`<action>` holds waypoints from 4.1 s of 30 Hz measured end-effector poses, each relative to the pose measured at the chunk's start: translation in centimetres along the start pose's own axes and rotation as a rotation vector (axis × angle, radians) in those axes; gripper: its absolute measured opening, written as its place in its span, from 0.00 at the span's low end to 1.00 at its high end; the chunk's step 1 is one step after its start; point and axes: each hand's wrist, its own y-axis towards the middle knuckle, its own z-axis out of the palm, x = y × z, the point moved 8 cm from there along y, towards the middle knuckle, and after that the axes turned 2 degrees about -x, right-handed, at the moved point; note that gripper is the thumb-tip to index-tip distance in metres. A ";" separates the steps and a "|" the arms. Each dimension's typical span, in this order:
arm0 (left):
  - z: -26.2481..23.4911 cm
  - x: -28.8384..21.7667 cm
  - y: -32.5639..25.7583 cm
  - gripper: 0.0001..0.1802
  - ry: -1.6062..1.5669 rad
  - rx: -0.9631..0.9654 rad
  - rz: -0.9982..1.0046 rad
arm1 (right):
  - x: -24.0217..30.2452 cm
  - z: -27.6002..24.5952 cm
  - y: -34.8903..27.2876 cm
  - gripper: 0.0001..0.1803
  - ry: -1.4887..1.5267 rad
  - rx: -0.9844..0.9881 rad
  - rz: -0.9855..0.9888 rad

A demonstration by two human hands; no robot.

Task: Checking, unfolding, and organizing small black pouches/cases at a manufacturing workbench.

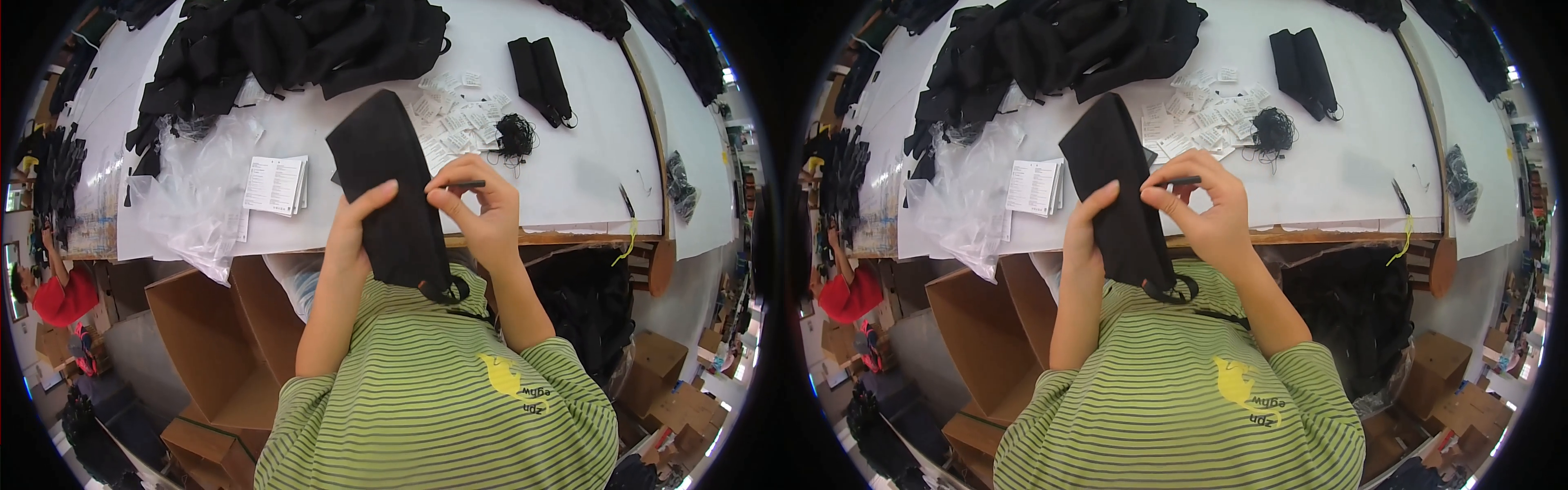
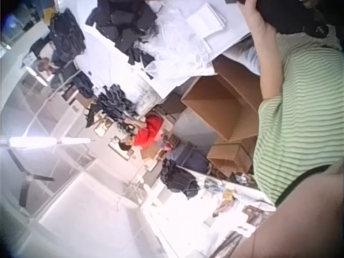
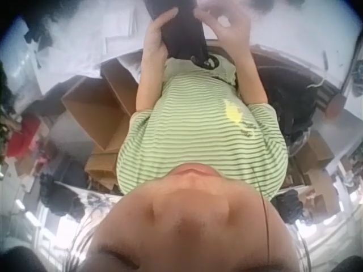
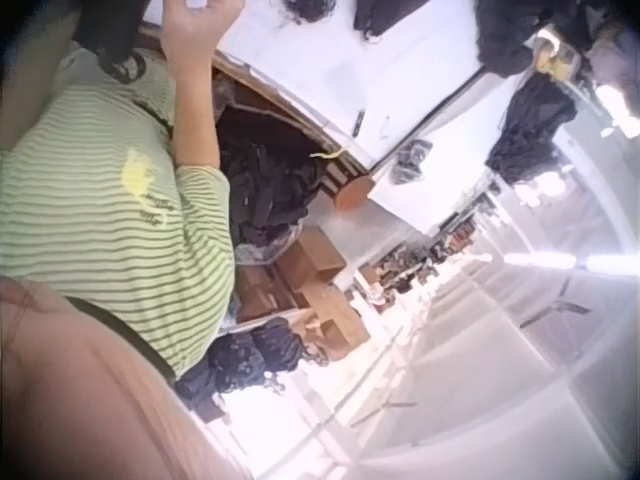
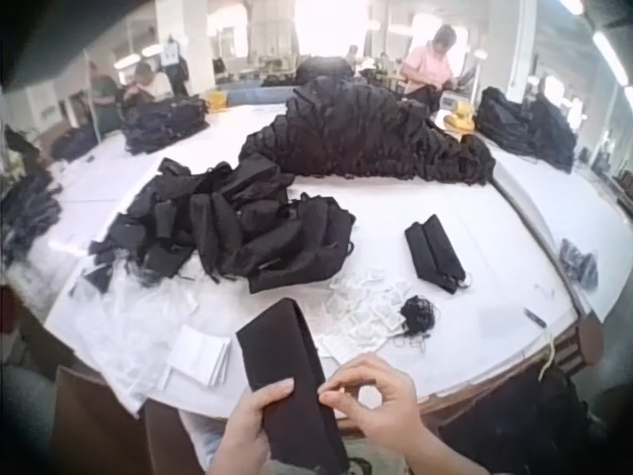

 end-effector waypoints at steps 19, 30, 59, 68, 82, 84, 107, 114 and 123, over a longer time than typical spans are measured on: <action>-3.1 -4.2 0.2 0.15 -0.145 -0.238 0.276 | 1.1 -1.5 -2.3 0.11 -0.264 -0.303 -0.039; 0.2 -1.2 -0.4 0.22 -0.355 0.024 0.160 | 0.5 2.2 -3.1 0.26 -0.498 -0.003 -0.253; -10.2 -13.5 -1.5 0.19 1.517 -0.465 0.949 | -6.9 -19.9 5.9 0.14 0.345 -0.599 0.107; -13.3 -13.9 0.3 0.34 1.880 -0.611 0.858 | -22.6 -32.1 8.8 0.25 0.209 -0.881 0.494; -8.6 -14.8 -1.1 0.33 1.995 -0.667 1.071 | -10.0 -11.9 6.3 0.07 -1.109 0.057 -0.051; -8.5 -15.3 -1.2 0.30 1.987 -0.617 1.062 | -11.3 -12.0 7.2 0.07 -1.178 0.130 -0.077; -9.9 -10.2 -4.8 0.34 0.485 -0.425 0.523 | -4.5 -9.2 4.0 0.05 0.137 -0.027 0.247; -5.4 -6.0 -3.2 0.33 0.943 -0.050 0.358 | -12.1 -11.0 -3.2 0.08 -0.653 -0.067 0.398; -4.5 -3.4 -2.9 0.28 0.926 0.039 0.235 | -10.9 -13.2 -4.6 0.08 -0.814 -0.168 0.373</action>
